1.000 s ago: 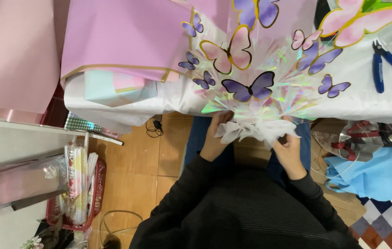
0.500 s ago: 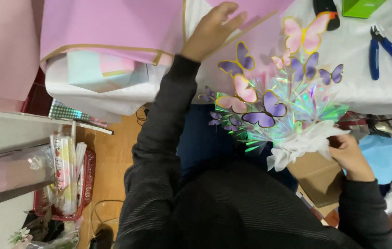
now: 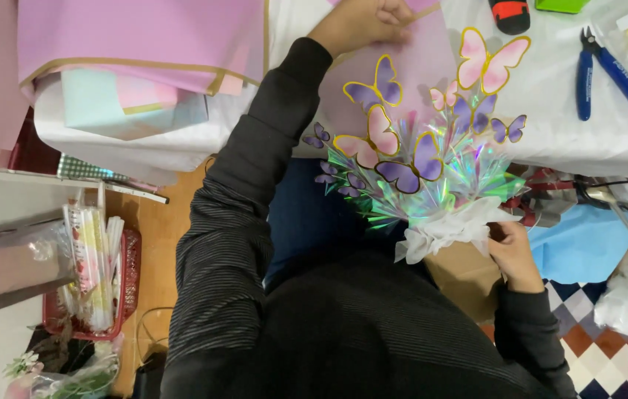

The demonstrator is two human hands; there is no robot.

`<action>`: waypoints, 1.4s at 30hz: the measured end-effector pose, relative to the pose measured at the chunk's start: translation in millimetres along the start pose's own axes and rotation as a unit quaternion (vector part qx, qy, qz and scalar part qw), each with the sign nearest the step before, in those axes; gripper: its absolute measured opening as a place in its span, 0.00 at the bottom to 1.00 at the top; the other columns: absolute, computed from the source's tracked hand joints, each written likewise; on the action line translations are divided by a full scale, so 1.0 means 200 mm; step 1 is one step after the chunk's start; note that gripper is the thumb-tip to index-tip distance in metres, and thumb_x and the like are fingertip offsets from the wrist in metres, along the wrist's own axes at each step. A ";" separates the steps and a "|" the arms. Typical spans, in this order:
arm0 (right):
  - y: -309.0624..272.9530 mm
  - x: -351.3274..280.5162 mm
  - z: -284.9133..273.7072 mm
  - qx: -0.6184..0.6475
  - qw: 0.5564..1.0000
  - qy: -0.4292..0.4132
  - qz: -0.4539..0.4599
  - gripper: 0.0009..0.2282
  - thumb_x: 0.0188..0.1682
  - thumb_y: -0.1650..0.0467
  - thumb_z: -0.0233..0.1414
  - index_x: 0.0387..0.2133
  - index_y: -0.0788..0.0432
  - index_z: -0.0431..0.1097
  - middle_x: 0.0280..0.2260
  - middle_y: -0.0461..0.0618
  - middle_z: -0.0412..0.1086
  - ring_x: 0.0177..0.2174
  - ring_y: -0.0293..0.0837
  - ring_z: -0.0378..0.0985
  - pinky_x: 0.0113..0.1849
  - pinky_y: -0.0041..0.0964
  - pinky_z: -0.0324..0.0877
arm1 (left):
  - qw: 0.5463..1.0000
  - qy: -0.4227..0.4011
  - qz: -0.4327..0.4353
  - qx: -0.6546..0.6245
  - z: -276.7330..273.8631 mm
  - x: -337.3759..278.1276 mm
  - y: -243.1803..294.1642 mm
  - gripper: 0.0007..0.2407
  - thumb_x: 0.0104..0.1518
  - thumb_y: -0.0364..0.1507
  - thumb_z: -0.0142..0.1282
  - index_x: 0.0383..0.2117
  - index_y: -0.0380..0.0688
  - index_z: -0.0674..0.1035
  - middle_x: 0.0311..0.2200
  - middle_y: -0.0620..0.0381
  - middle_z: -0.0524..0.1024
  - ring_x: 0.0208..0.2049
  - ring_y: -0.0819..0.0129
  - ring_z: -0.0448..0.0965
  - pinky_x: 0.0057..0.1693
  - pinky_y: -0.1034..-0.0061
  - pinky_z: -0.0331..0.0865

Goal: The person wraps a rectangular cardboard box with a sheet of pink paper featuring butterfly designs. They fold the paper around the box, tuck the edges, and secure the wrapping with tape. The person then smooths the paper and folds the ends to complete the package.

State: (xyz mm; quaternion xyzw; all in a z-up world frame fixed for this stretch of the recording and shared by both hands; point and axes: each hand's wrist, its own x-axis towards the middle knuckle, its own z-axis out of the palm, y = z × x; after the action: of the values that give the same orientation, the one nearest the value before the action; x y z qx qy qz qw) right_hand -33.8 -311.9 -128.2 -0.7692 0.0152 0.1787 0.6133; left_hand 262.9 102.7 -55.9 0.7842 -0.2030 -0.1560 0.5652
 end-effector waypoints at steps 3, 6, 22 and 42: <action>0.09 0.01 -0.03 -0.059 0.998 0.007 -0.036 0.11 0.42 0.76 0.59 0.40 0.62 0.77 0.40 0.46 0.76 0.42 0.38 0.75 0.41 0.36 0.70 | 0.999 0.003 -0.027 0.046 -0.02 -0.02 0.11 0.08 0.55 0.40 0.68 0.37 0.60 0.82 0.29 0.78 0.81 0.33 0.91 0.77 0.43 0.91 0.65; 0.13 0.01 -0.05 -0.093 0.994 0.029 -0.045 0.09 0.42 0.78 0.58 0.37 0.62 0.78 0.36 0.43 0.76 0.40 0.34 0.71 0.37 0.32 0.68 | 0.998 -0.007 -0.038 0.039 -0.03 -0.01 0.16 0.12 0.54 0.43 0.63 0.38 0.56 0.86 0.45 0.74 0.81 0.41 0.88 0.81 0.47 0.91 0.70; 0.05 0.02 -0.04 -0.040 0.995 0.081 -0.041 0.14 0.41 0.76 0.63 0.42 0.64 0.77 0.43 0.52 0.77 0.46 0.41 0.76 0.45 0.38 0.74 | 0.979 -0.120 -0.010 0.167 -0.16 -0.18 0.40 0.13 0.63 0.28 0.52 0.54 0.56 0.75 0.28 0.70 0.81 0.32 0.83 0.81 0.38 0.86 0.72; 0.03 0.02 -0.02 -0.063 0.992 0.087 -0.066 0.14 0.42 0.76 0.61 0.44 0.63 0.77 0.44 0.52 0.77 0.47 0.43 0.77 0.46 0.40 0.75 | 0.987 0.005 -0.001 0.158 -0.18 -0.19 0.30 0.12 0.62 0.43 0.46 0.39 0.52 0.76 0.45 0.68 0.80 0.45 0.78 0.77 0.48 0.80 0.68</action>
State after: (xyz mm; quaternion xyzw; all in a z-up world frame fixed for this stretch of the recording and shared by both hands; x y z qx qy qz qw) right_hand -29.9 -316.9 -133.4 -0.8180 0.0060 0.0708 0.5709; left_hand 239.0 133.9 13.1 0.8644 -0.2219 -0.1189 0.4353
